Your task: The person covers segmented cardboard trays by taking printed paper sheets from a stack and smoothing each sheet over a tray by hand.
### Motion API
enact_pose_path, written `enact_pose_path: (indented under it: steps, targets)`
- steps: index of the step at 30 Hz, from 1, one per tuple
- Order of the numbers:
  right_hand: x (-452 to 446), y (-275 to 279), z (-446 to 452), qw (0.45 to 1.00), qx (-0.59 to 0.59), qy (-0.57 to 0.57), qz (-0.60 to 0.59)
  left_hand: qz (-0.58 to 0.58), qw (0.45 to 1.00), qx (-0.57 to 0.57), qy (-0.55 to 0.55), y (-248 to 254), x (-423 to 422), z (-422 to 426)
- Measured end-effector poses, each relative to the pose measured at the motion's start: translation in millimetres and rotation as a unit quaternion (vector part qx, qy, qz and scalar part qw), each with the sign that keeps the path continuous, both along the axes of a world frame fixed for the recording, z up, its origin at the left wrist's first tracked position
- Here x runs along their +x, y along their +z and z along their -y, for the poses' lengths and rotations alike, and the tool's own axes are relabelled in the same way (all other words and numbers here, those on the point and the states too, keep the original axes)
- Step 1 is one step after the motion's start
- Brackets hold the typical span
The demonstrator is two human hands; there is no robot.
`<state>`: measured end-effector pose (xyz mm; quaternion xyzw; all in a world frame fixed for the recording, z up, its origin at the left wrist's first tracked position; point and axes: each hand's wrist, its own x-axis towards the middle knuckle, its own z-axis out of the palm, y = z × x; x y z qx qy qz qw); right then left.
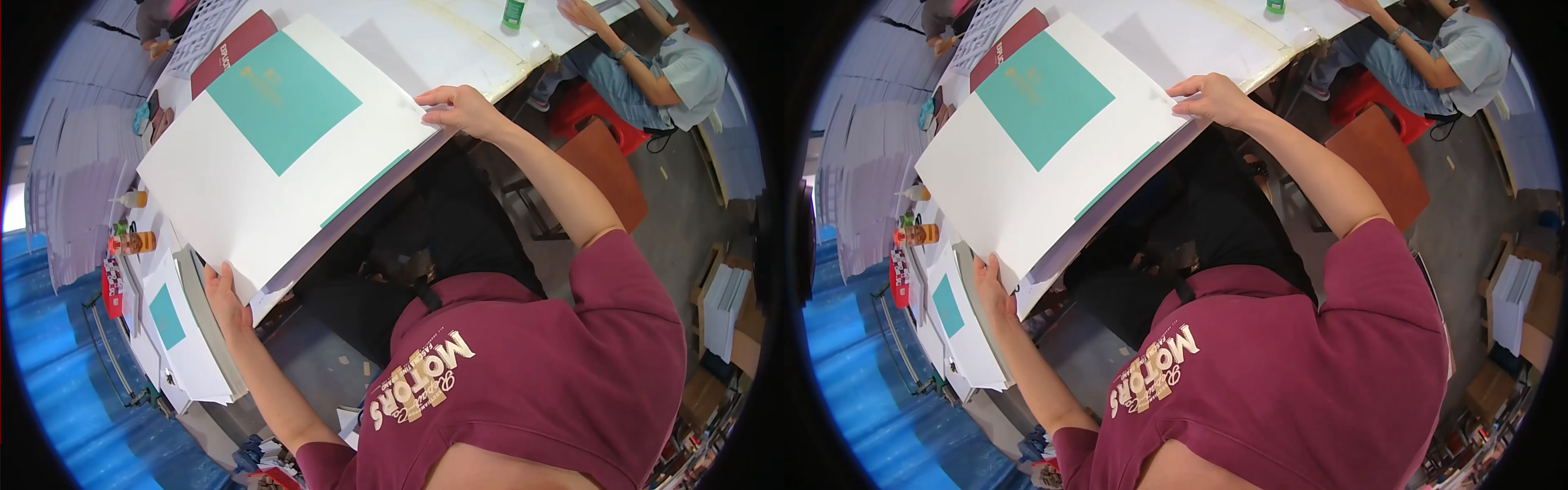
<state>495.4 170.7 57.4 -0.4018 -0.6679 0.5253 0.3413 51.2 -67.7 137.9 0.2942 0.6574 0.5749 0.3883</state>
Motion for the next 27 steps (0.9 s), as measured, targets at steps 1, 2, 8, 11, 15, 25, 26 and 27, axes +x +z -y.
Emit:
enact_pose_path:
  steps: [1,2,8,11,15,25,26,27]
  targets:
    - [0,-1,0,1.0,-0.008,-0.002,-0.001,-0.003,1.0,-0.003,0.004,1,3,0]
    - [0,-1,0,1.0,-0.016,-0.004,-0.001,-0.006,1.0,-0.005,0.007,1,5,0]
    - [0,0,2,1.0,0.004,-0.006,0.015,0.006,1.0,0.004,0.001,-5,1,1]
    - [0,2,2,0.999,0.014,-0.003,0.031,0.008,1.0,-0.002,-0.004,-11,-5,3]
    - [0,14,6,0.998,-0.033,0.014,0.057,0.012,1.0,-0.002,-0.007,-12,-3,3]
    - [-2,7,12,0.991,0.054,-0.013,0.118,0.0,1.0,-0.016,-0.008,-14,-5,-3]
    - [-3,12,13,0.986,0.065,-0.008,0.156,0.004,1.0,-0.014,-0.011,-14,-6,-2]
    - [-4,16,12,0.978,0.078,-0.004,0.193,-0.002,1.0,-0.011,-0.014,-15,-7,-3]
